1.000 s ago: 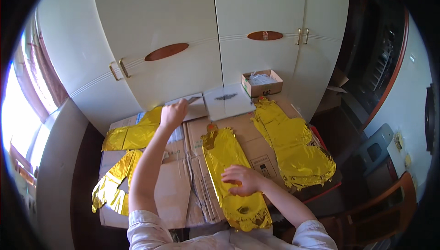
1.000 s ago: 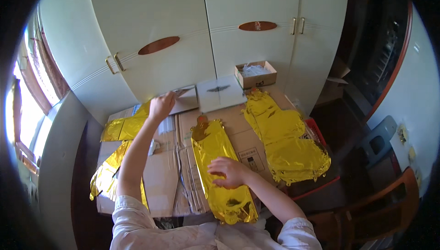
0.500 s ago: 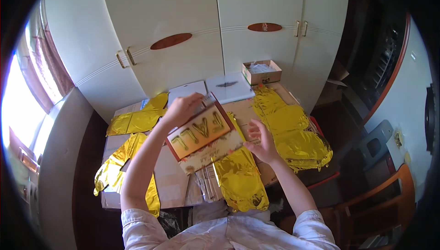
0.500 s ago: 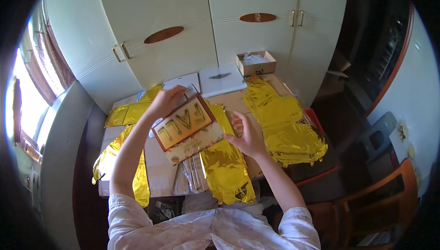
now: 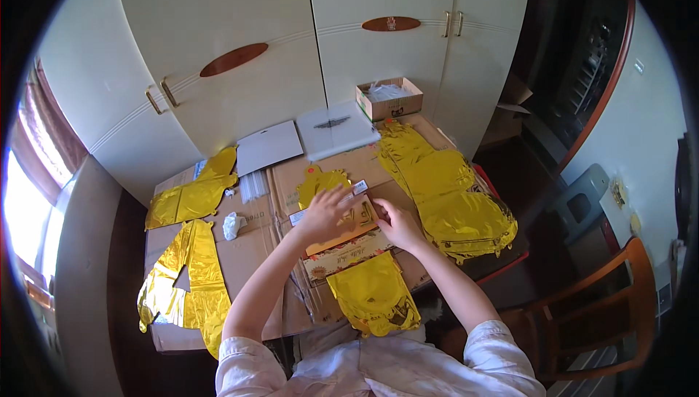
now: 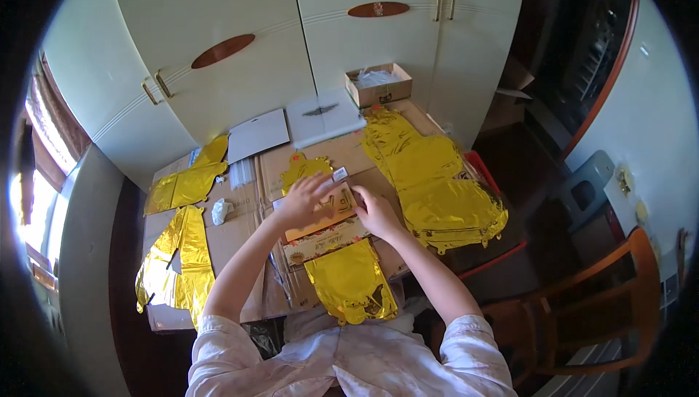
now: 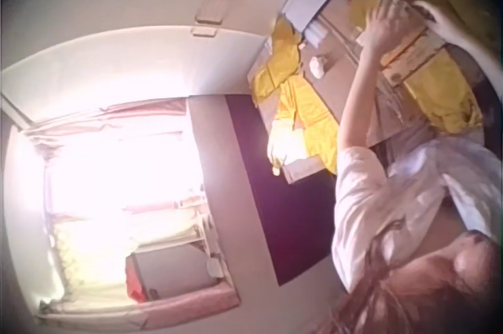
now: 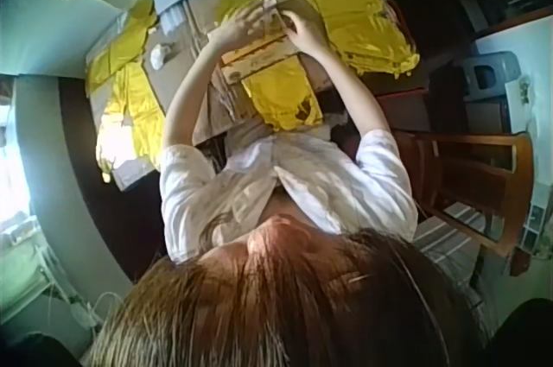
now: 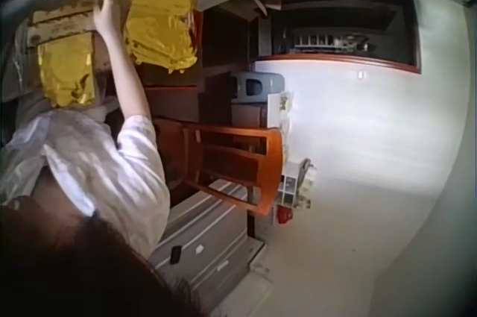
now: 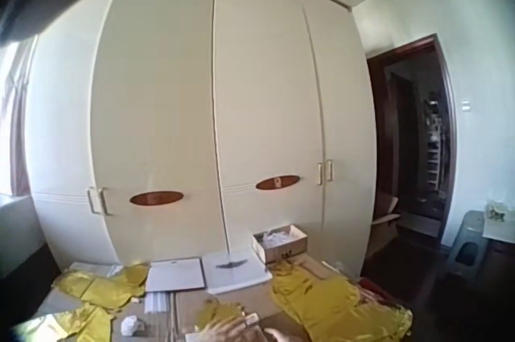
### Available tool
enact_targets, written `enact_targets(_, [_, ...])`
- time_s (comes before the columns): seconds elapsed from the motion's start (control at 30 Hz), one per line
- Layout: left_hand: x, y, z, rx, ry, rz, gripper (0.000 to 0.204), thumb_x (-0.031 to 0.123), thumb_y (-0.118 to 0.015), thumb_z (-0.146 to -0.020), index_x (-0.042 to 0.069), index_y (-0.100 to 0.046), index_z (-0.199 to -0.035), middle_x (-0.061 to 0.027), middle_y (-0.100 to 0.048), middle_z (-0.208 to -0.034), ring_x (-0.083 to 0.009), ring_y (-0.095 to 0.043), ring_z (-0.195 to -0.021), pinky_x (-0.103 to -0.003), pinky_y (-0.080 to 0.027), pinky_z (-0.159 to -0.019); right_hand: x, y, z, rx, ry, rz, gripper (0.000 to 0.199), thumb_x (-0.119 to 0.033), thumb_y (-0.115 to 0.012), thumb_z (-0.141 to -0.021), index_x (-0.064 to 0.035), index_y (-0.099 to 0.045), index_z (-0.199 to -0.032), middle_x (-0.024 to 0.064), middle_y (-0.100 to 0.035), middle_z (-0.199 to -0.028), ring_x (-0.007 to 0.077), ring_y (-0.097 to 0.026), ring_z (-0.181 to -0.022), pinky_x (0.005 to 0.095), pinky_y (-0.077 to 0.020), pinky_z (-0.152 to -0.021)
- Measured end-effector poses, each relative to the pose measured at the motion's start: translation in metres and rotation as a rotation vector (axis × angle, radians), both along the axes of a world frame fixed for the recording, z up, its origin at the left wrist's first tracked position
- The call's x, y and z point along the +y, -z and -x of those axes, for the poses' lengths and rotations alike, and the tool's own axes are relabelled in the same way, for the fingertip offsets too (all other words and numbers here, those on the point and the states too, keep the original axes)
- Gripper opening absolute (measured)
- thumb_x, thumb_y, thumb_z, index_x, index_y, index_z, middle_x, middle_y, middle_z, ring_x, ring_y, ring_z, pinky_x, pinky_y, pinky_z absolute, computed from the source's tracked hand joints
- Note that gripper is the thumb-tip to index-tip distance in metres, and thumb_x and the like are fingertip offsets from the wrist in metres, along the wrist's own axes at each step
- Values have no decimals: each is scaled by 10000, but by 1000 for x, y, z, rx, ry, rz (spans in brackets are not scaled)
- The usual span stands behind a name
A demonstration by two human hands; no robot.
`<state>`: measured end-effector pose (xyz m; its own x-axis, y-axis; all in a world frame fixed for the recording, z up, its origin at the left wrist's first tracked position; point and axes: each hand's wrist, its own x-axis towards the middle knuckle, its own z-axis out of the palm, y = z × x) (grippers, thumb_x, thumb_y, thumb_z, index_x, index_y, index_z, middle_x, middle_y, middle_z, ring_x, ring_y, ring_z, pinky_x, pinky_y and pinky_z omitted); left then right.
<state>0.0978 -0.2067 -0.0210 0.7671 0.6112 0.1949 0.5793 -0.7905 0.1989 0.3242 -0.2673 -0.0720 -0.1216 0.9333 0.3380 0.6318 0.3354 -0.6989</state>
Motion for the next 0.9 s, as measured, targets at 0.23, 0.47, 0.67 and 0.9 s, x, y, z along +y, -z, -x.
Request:
enact_targets(0.23, [-30, 26, 6, 138, 29, -49, 560, 558, -464, -937, 335, -424, -1449, -31, -330, -1550, -323, -261, -1440, -584, -89, -1164, -11, 4, 1, -183, -1, -176, 370, -106, -625, -875, -74, -533, -1232, 137, -553, -1179, 331, -550, -1099, 419, -467, -904])
enact_targets(0.47, [-34, 29, 9, 89, 37, -77, 533, 575, -457, -929, 357, -472, -1415, -31, -375, -1525, -328, -289, -1428, -602, -102, -1155, -93, -45, -48, -457, -393, -184, 575, -110, -693, -761, -133, -511, -1306, 92, -479, -1343, 291, -468, -1239, 460, -367, -1056])
enact_targets(0.67, [-32, 30, 9, 67, 52, -85, 545, 608, -468, -908, 369, -488, -1397, -18, -393, -1512, -319, -297, -1426, -619, -121, -1150, -151, -41, -46, -626, -468, -8, 781, -177, -748, -684, -270, -458, -1403, 29, -422, -1444, 244, -393, -1332, 512, -274, -1130])
enact_targets(0.9, [-32, 27, 10, 77, 50, -73, 522, 608, -470, -908, 409, -484, -1390, -20, -401, -1507, -331, -299, -1423, -636, -119, -1141, -135, -27, -30, -656, -484, -335, 441, -145, -638, -832, -232, -612, -1264, -56, -563, -1329, 163, -510, -1227, 447, -355, -1091])
